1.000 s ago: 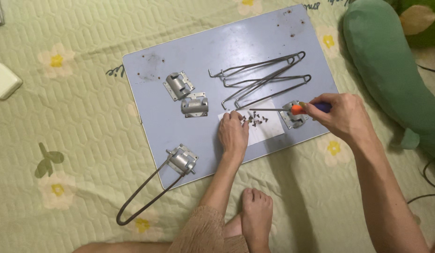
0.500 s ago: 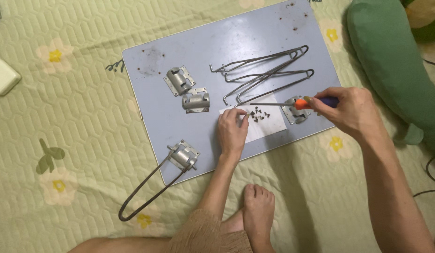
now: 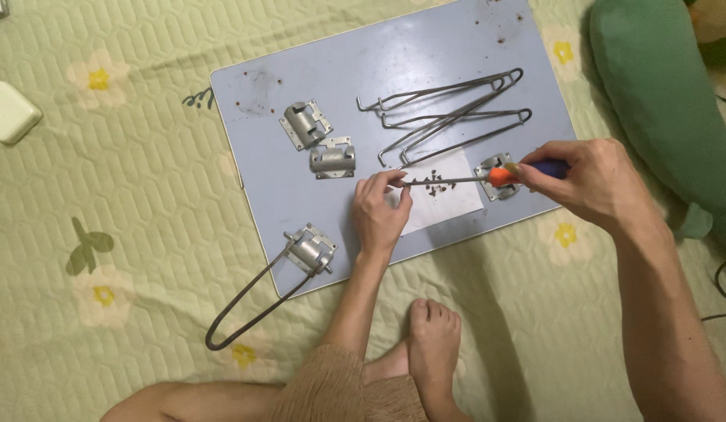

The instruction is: The person assembles metal furniture components on a light blue board. They use a screwdriver to attach screws to metal brackets and connect them to wire frame pieces, working on multiple units one at a time.

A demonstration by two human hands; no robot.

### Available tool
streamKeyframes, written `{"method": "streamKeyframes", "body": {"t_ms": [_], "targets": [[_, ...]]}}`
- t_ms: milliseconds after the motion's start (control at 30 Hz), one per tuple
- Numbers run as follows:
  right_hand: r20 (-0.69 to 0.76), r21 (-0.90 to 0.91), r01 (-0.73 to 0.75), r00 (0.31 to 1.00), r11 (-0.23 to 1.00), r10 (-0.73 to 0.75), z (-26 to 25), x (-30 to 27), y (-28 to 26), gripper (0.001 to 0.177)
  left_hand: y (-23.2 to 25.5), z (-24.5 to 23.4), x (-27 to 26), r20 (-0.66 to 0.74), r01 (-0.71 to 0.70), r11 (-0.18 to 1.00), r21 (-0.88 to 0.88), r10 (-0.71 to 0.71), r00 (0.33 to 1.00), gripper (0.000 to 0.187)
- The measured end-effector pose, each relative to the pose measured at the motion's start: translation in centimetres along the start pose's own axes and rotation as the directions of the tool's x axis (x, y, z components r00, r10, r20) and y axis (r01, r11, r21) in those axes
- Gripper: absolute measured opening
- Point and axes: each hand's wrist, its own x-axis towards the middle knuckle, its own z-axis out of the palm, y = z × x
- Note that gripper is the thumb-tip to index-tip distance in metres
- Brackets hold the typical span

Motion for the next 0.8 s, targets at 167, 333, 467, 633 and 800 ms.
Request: {"method": "streamKeyframes", "body": {"t_ms": [167,333,467,633,800], "targets": [[-0.025,0.019,0.042,0.999,0.999,-0.041,-0.1,-0.4,0.1,0.030,1.1,-0.7,0.3,0.017,-0.098,0.993,0.060,0.097,0.995,0.029],[-0.001,-0.002,0.012,1.000,1.000,-0.012,-0.3,-0.6,0.0,0.028,1.7,-1.3,0.2,0.052,-0.164,0.982,0.090,0.160,0.986,0.032],[0.029,-0.030,-0.007,1.000,1.000,0.008,-0.3,-0.4,-0.1,0.028,1.6,-1.7,0.4,0.068,-0.204,0.976,0.071,0.199,0.978,0.036],[-0.044,0.052,0.227,0.974,0.973,-0.224,-0.5,-0.5,0.2,0.027,1.2,-2.0,0.6,0.099,-0.207,0.978,0.039,0.202,0.974,0.042],[-0.062,0.151,0.254,0.967,0.955,-0.248,-0.5,-0.5,0.2,0.029,1.6,-2.2,0.9,0.105,-0.191,0.980,0.060,0.184,0.977,0.044]]}}
